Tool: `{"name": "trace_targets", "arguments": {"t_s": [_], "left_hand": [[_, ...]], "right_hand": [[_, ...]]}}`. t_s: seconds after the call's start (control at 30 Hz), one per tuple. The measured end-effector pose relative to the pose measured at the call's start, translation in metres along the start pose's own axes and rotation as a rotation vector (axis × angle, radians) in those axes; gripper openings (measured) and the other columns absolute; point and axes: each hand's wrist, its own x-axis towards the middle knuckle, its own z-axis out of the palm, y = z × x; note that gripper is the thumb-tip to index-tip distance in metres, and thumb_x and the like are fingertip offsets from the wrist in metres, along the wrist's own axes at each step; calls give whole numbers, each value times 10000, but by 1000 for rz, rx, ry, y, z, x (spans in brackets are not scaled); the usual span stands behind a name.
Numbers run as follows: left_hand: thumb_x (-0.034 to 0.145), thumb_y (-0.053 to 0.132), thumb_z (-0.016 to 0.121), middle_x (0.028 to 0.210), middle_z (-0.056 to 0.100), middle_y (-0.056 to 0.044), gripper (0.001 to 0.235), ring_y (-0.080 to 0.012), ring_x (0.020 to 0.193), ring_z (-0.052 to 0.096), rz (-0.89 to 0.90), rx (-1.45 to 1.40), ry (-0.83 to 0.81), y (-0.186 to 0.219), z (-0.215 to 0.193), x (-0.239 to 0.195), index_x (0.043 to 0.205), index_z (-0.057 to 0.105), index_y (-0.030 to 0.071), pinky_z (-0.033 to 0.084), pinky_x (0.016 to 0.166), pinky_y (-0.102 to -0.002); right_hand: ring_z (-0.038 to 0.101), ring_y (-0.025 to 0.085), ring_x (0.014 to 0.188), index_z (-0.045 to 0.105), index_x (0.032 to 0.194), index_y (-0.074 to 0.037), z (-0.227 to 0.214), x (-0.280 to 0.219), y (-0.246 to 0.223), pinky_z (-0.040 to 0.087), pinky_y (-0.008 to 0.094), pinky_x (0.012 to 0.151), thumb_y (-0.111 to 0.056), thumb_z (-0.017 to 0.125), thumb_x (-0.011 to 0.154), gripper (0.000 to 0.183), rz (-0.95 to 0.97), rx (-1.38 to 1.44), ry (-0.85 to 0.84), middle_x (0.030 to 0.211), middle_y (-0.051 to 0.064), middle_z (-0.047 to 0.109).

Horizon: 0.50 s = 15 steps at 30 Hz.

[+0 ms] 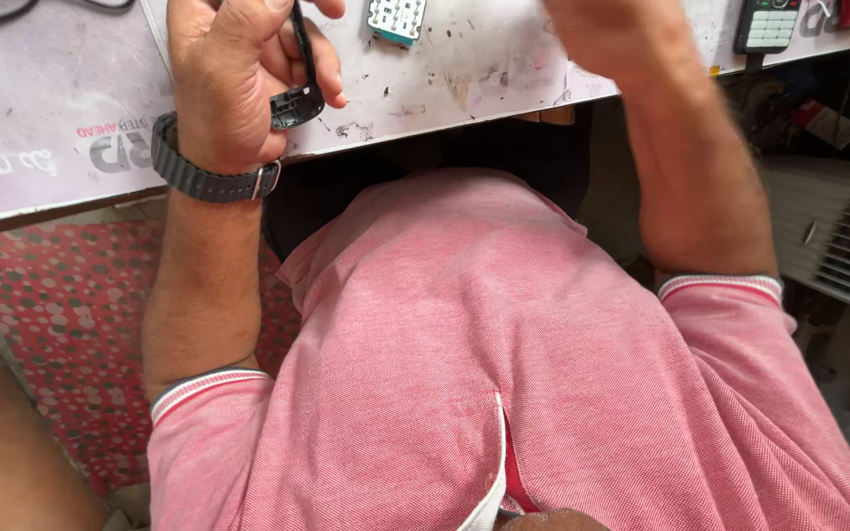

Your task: The person cleans a disassembled mobile phone and its internal components using a toothbrush. They scrub the circuit board, keypad, and phone frame, then reassemble the keypad into the frame.

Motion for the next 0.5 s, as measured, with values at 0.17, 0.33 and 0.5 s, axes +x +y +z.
{"name": "trace_targets", "arguments": {"t_s": [0.17,0.33,0.5], "left_hand": [[1163,114,558,1069,659,-221,179,-286,674,675,-36,-29,6,-4,-6,0,1142,576,-63,586,579,-384],[1128,97,567,1069,667,-205,164,-267,614,656,-60,-15,70,-7,-2,4,1220,489,-14,580,539,-383],[1059,124,554,1053,664,-174,426,-239,598,662,-119,9,78,12,10,8,1446,398,37,540,506,-328]], "right_hand": [[316,70,484,612,903,-59,-21,-31,-8,234,249,474,-375,471,1151,426,60,881,6,655,19,504],[353,73,493,604,813,1,-23,-13,-34,268,249,476,-200,615,1152,394,77,1030,44,631,28,499],[588,64,621,583,1151,2,-43,1,-75,447,233,510,12,694,917,259,-103,291,529,850,26,671]]}}
